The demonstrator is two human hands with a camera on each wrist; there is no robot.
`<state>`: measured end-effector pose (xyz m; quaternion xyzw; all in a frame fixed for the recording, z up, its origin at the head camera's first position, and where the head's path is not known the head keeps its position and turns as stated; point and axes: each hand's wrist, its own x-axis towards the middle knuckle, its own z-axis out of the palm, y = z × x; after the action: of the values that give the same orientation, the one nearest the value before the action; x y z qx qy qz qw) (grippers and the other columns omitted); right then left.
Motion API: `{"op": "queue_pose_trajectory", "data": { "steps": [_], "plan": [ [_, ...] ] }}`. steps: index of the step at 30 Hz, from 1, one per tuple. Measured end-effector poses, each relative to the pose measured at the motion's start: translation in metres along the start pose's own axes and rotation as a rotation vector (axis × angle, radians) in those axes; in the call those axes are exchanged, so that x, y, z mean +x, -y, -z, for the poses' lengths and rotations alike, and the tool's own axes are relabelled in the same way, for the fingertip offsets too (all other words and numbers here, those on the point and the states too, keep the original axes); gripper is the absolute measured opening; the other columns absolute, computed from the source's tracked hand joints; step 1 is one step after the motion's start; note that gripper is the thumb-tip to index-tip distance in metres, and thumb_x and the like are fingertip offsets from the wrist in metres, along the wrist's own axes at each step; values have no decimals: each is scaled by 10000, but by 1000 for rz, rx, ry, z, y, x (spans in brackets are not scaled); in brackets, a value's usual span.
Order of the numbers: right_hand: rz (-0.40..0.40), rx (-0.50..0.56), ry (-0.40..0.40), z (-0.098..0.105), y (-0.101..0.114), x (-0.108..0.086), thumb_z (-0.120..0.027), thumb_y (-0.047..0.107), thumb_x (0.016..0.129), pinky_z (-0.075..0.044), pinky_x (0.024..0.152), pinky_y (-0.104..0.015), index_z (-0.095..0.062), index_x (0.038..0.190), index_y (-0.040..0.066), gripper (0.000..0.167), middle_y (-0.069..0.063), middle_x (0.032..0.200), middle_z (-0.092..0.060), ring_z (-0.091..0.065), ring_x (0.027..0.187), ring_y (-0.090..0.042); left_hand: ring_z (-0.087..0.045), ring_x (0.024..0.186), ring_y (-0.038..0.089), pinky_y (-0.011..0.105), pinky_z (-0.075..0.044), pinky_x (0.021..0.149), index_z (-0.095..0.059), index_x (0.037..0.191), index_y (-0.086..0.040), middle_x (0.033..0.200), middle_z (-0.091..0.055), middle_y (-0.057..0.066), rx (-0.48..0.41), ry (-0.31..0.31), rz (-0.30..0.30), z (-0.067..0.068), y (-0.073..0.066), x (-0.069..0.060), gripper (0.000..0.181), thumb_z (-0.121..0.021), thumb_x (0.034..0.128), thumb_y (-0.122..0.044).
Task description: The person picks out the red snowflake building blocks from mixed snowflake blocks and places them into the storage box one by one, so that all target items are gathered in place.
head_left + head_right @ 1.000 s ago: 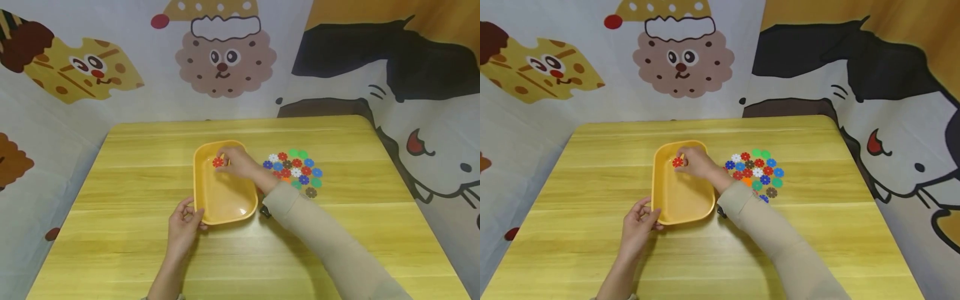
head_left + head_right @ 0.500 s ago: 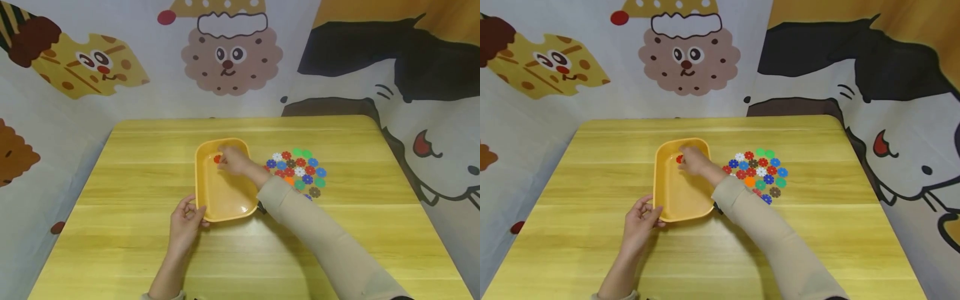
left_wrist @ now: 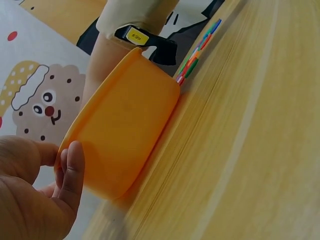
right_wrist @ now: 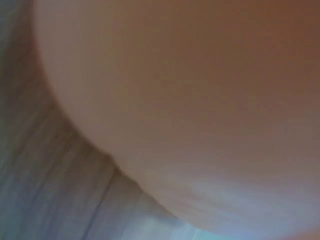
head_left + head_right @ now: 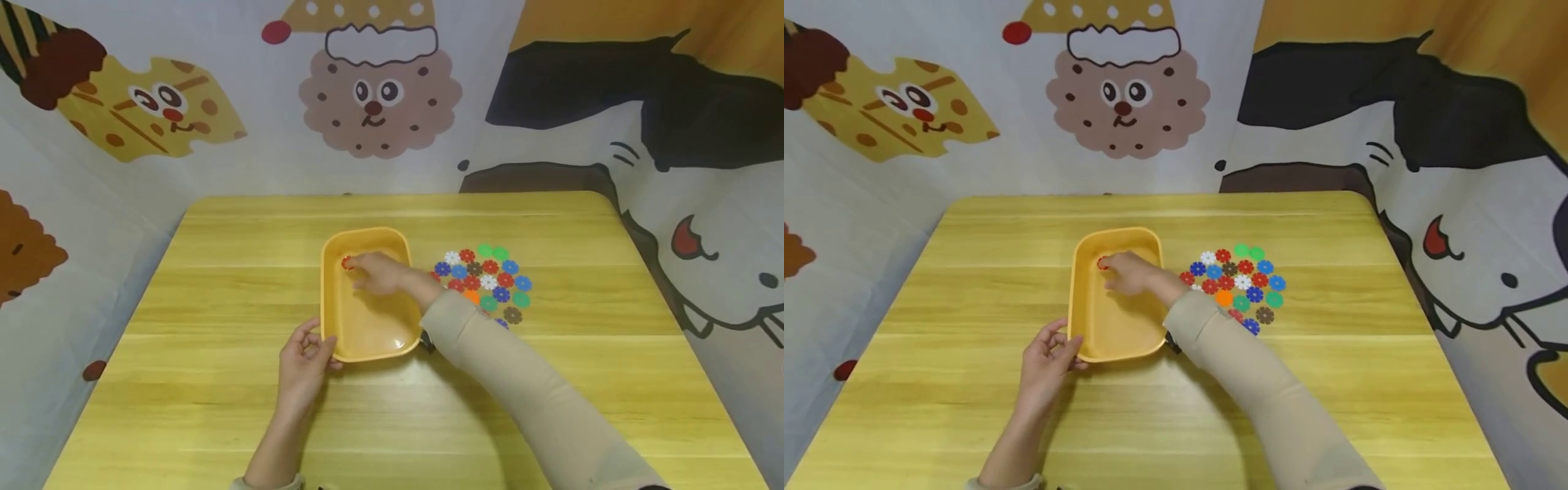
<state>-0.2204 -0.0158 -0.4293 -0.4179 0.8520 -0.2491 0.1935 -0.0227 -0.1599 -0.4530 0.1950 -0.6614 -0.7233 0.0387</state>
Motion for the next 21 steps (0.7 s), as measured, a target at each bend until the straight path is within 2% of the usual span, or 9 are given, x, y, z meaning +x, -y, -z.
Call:
{"op": "queue_pose_trajectory", "data": {
  "steps": [6, 11, 14, 21],
  "plan": [
    [12, 137, -86, -1, -4, -10, -636, 79, 997, -425, 1124, -345, -549, 1397, -33, 424, -167, 1405, -586, -559, 1299, -290, -626, 611, 99, 268, -607, 585, -500, 1356, 47, 898, -515, 65, 6, -2, -5, -2, 0, 0, 429, -635, 949, 72],
    [-2, 277, -108, 3, -2, -23, -619, 102, 1016, -464, 1086, -321, -492, 1443, -40, 468, -194, 1417, -568, -572, 1281, -285, -633, 605, 104, 274, -610, 589, -497, 1359, 50, 898, -519, 62, 11, -19, -1, -3, 1, 0, 438, -640, 945, 72],
    [-19, 297, -129, 8, -2, -31, -616, 140, 1023, -474, 1075, -321, -481, 1457, -26, 484, -183, 1404, -578, -585, 1258, -266, -634, 603, 108, 278, -614, 598, -491, 1361, 51, 896, -514, 57, 11, -23, 6, -2, 0, -1, 442, -643, 946, 67],
    [13, 321, -215, 18, -8, -51, -633, 113, 1009, -523, 1010, -304, -511, 1429, -18, 456, -212, 1317, -621, -631, 1167, -253, -625, 610, 109, 288, -618, 613, -498, 1351, 43, 899, -518, 70, 27, -24, 2, -1, 1, 0, 420, -635, 954, 60]
  ]
}}
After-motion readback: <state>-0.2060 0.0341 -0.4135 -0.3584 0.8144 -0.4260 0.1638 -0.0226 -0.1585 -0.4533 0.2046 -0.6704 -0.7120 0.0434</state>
